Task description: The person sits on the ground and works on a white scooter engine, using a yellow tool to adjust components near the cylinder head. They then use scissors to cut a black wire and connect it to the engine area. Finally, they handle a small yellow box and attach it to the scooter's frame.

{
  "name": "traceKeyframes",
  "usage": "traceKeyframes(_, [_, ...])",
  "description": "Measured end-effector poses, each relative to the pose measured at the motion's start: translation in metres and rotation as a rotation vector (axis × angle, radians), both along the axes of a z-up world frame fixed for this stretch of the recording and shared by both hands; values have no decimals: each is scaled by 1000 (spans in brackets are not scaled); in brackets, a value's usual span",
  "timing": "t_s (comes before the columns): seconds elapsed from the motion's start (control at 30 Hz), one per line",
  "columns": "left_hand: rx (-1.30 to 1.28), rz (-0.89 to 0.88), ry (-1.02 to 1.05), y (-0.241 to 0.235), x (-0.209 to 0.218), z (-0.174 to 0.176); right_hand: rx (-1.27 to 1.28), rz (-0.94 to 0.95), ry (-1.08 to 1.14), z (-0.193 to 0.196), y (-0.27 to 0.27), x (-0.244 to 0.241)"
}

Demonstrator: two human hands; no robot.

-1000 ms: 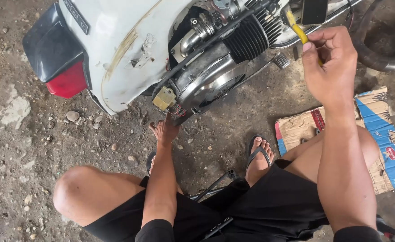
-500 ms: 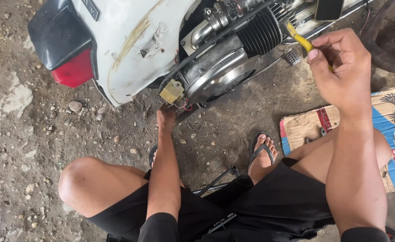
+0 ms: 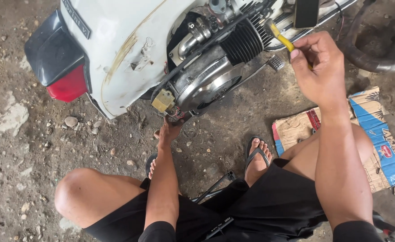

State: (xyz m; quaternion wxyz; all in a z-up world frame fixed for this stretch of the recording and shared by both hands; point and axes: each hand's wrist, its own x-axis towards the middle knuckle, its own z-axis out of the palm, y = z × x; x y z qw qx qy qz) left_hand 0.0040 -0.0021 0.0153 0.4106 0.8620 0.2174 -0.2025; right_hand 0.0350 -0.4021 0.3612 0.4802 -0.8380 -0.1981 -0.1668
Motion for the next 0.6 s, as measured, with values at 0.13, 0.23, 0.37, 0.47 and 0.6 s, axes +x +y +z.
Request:
traceKeyframes(0.13, [115, -88, -181, 7, 4, -28, 6, -31, 5, 3, -3, 1])
traceKeyframes(0.23, [98, -57, -113, -2, 0, 4, 17, -51, -25, 3, -7, 3])
traceKeyframes(0.37, [372, -71, -50, -4, 0, -14, 42, -79, -56, 2, -10, 5])
traceKeyframes(0.47, [475, -94, -72, -4, 2, -38, 40, -92, -80, 3, -8, 6])
traceKeyframes(0.6, [416, -81, -82, 1, 2, -27, 51, -102, -98, 3, -7, 8])
